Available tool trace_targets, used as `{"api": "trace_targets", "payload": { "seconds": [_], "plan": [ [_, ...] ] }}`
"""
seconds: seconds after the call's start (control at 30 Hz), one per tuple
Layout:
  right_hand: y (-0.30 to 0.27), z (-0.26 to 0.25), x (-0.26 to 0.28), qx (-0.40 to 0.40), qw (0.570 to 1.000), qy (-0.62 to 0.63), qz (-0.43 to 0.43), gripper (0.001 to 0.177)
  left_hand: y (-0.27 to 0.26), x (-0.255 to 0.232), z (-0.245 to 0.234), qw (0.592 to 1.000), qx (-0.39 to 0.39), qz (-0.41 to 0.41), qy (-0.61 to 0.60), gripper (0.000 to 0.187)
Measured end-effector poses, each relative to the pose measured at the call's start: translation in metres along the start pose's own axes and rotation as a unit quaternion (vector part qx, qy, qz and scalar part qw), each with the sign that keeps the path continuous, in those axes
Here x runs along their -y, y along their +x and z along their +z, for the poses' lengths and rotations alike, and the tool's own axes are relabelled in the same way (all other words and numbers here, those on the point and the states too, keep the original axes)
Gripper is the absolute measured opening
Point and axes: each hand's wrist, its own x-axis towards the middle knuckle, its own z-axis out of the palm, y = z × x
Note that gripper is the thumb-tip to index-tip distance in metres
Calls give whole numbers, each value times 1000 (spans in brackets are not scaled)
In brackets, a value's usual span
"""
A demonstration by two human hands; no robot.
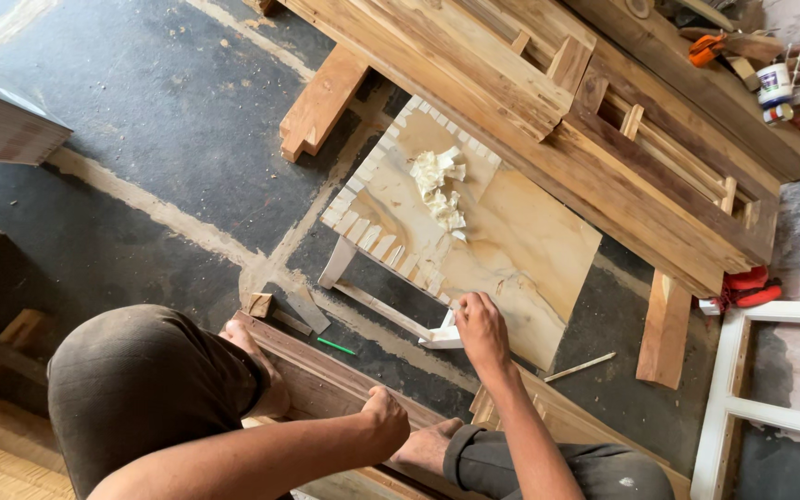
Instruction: The person sits on the floor and applies glue to the joints of a wooden frame using a small stick. They repeatedly dip the stick into a pile of white glue and spread it along the edges of the frame.
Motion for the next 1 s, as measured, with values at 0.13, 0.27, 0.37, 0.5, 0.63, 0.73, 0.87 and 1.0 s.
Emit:
{"api": "trace_targets", "payload": {
  "seconds": [0.13,0.27,0.37,0.5,0.63,0.73,0.87,1.0],
  "plan": [
    [5,-1,-5,38,999,26,22,18,4,-1,-2,1000,-5,-14,-4,54],
    [5,1,-5,41,999,12,7,12,5,1,-3,1000,18,-10,8,53],
    [1,3,-4,37,999,3,13,8,4,1,-2,1000,25,-6,8,52],
    [-1,5,-3,10,999,4,36,8,3,3,2,1000,12,-17,7,47],
    [-3,8,-3,-8,1000,-6,15,21,5,5,7,1000,9,-12,16,46],
    [-5,12,-3,-2,1000,-23,15,17,6,5,10,999,22,-19,37,47],
    [-4,17,-9,-1,1000,-16,16,15,8,5,10,999,8,-20,25,42],
    [-3,21,-13,12,1000,2,23,16,9,6,11,999,13,-17,31,43]
  ]
}}
